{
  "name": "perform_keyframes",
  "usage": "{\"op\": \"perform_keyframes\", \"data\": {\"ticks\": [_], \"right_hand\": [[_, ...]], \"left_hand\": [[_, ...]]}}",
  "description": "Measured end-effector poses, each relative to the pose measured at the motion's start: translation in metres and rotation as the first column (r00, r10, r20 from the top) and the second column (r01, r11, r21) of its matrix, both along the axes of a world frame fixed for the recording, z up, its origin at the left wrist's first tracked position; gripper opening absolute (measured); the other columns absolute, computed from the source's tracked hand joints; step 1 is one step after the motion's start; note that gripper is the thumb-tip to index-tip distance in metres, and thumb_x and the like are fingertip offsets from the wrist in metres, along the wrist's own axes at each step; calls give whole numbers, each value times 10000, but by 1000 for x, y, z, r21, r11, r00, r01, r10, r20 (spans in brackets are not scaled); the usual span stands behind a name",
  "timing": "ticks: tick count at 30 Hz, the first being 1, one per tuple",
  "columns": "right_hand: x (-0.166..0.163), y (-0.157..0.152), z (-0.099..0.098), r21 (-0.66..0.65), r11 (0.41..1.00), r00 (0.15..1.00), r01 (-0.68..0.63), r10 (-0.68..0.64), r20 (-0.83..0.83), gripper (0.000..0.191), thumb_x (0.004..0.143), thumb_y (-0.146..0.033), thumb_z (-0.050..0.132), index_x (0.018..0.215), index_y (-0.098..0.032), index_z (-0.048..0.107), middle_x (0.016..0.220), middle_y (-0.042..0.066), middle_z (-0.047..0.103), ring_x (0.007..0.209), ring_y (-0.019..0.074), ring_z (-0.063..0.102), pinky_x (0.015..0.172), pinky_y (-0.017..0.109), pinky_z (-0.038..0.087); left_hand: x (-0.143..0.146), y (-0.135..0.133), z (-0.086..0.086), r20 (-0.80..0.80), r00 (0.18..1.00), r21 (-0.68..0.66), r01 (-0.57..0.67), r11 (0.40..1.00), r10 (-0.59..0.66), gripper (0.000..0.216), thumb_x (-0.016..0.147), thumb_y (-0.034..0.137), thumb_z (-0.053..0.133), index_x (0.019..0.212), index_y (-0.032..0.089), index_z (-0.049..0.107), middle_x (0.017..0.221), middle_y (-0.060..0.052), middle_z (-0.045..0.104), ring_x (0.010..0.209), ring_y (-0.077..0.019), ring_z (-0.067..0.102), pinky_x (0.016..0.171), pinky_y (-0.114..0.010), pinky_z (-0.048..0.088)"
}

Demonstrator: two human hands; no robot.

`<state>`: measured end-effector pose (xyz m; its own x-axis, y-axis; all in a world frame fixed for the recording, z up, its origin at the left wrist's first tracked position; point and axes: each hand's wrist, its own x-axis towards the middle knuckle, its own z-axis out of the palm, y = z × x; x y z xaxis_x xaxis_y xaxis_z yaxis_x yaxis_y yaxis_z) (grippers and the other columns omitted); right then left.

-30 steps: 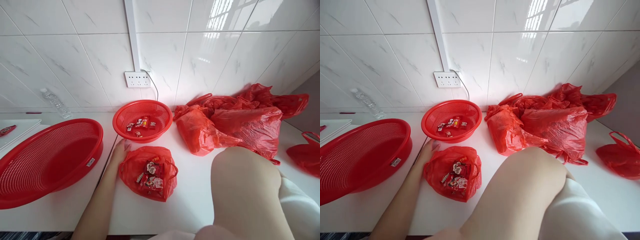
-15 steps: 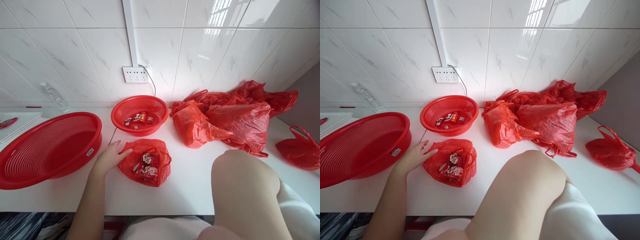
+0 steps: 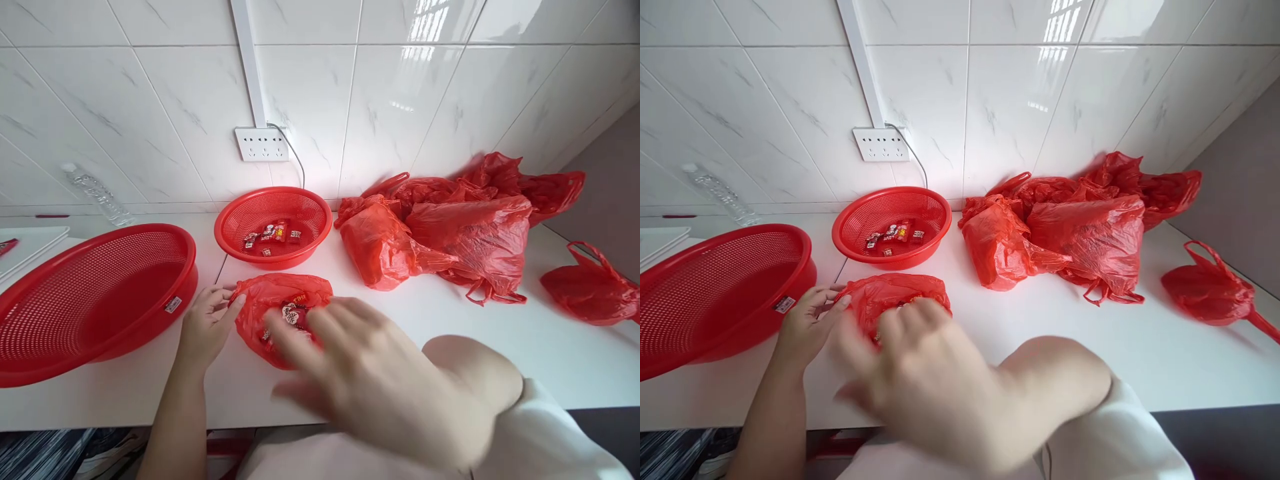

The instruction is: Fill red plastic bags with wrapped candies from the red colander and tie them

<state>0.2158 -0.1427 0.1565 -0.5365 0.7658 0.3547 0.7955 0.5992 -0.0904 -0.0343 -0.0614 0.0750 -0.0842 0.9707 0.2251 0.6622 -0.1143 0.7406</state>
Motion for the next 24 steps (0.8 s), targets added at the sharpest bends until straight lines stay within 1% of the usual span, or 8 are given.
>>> {"op": "perform_keyframes", "data": {"ticks": [4,6,8,11,15,17,20,24], "right_hand": [[18,35,-50,-200,878,881,435,-369,295,617,900,-381,571,1411,-101,368,941,165,647,751,259,654,602,340,477],[35,51,-63,-404,843,914,355,-223,337,526,866,-144,567,1367,-116,406,797,94,660,636,224,647,528,291,425],[53,61,-58,-472,853,971,224,-154,182,410,867,-78,510,1264,-177,487,727,42,651,610,193,634,520,267,406],[76,71,-24,-321,940,925,116,-220,-311,258,918,-176,498,1168,-241,510,806,12,651,615,137,600,562,254,446],[78,83,19,-13,994,571,105,-71,-818,245,925,-263,536,1165,-256,491,869,11,596,652,118,576,547,242,467],[67,88,30,71,997,495,41,41,-868,230,920,-260,550,1148,-253,513,873,15,582,698,125,590,578,249,492],[44,94,35,166,979,511,-115,202,-836,179,924,-232,538,1102,-248,554,927,26,602,795,140,614,687,279,535],[22,100,32,187,910,642,-369,395,-657,171,938,-205,497,1058,-242,613,1053,46,640,995,181,617,866,343,536]], "left_hand": [[12,-1,14,312,946,135,49,990,-90,224,746,390,713,900,228,697,1207,-50,628,1181,-254,560,1031,-395,440],[17,2,27,439,888,120,90,989,-134,210,737,370,726,894,233,700,1241,-53,625,1231,-276,524,1067,-439,404],[21,7,41,515,834,114,165,980,-200,160,752,346,715,860,228,703,1223,-59,644,1230,-288,524,1085,-472,376],[23,21,62,567,740,201,303,932,-362,120,790,294,678,891,231,699,1138,-63,681,1147,-276,578,1046,-489,408],[30,42,86,605,576,337,439,833,-549,346,792,322,684,1129,275,619,956,-39,674,956,-232,642,914,-444,498],[40,48,93,611,525,302,537,787,-593,459,794,366,684,1227,278,560,831,-10,619,728,-163,627,796,-384,535],[61,50,95,553,533,136,700,701,-640,491,815,345,676,1274,279,515,717,31,512,527,-82,468,578,-262,483],[91,43,84,396,577,70,757,650,-714,152,889,360,589,878,209,600,618,31,442,507,-85,382,482,-241,361]]}}
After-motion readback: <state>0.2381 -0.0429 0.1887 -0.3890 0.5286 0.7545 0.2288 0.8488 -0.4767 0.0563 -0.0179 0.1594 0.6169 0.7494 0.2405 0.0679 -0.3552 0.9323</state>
